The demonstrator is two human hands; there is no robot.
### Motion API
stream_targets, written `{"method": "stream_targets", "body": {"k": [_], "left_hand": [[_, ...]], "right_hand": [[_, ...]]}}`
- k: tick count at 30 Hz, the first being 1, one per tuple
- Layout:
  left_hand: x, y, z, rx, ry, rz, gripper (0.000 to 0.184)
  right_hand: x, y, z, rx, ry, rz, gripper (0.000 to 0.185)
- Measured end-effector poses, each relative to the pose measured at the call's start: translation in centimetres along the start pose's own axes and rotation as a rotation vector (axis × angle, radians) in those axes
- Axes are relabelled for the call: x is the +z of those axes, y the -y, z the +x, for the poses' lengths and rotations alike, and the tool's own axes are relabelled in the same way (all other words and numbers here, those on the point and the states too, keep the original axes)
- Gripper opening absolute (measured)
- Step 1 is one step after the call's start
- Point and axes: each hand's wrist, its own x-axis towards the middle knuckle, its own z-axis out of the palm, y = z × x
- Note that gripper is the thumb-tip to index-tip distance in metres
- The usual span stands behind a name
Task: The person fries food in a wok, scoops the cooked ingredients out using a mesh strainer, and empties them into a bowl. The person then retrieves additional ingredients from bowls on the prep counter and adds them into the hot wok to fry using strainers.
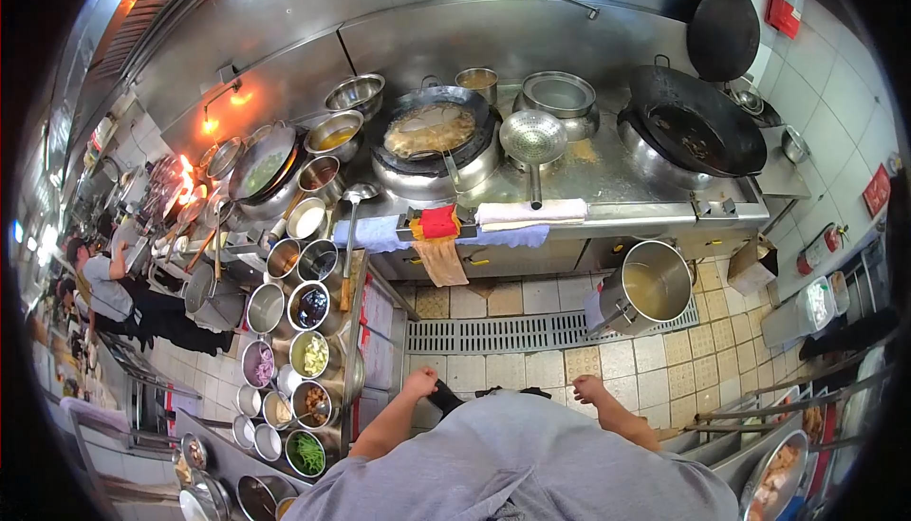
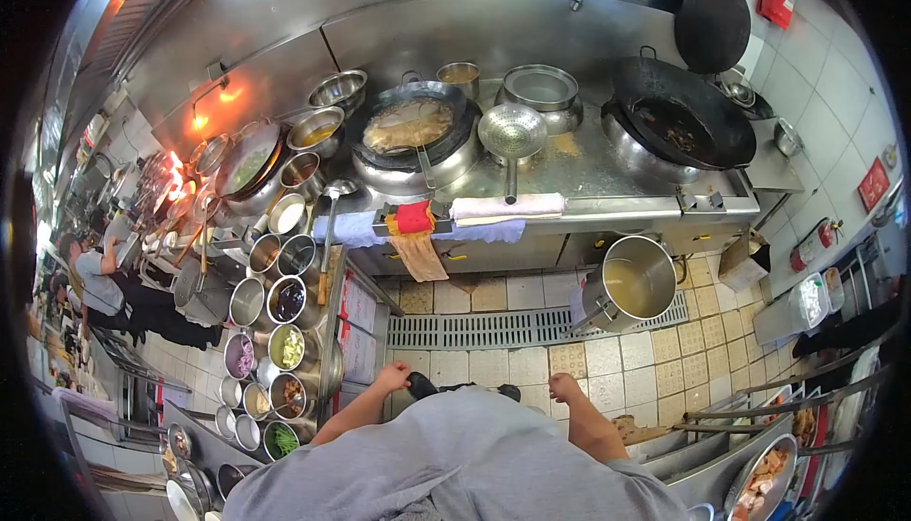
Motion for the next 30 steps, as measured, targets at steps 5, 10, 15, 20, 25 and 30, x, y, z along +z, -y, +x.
{"method": "stream_targets", "body": {"k": [5,10,15,20,25,30], "left_hand": [[0.3,0.3,-1.2,0.012,0.012,0.058,0.027],[0.8,3.8,-1.5,0.03,0.001,0.259,0.029],[0.3,5.7,-1.4,-0.033,0.039,0.467,0.028],[0.3,4.6,-2.0,-0.003,-0.039,0.359,0.028],[0.3,2.5,-2.7,-0.034,-0.071,0.261,0.023],[-0.1,2.3,-3.7,0.037,-0.12,0.353,0.022]], "right_hand": [[0.7,-2.3,-2.0,0.081,-0.025,0.008,0.023],[0.8,-3.2,-3.0,0.005,-0.024,-0.079,0.021],[0.5,-2.8,-2.3,0.075,-0.029,0.034,0.02],[0.0,-1.7,-0.9,0.022,-0.026,0.012,0.02],[0.1,0.0,-0.1,-0.006,-0.012,0.006,0.016],[0.4,0.3,0.4,-0.027,-0.006,0.026,0.014]]}}
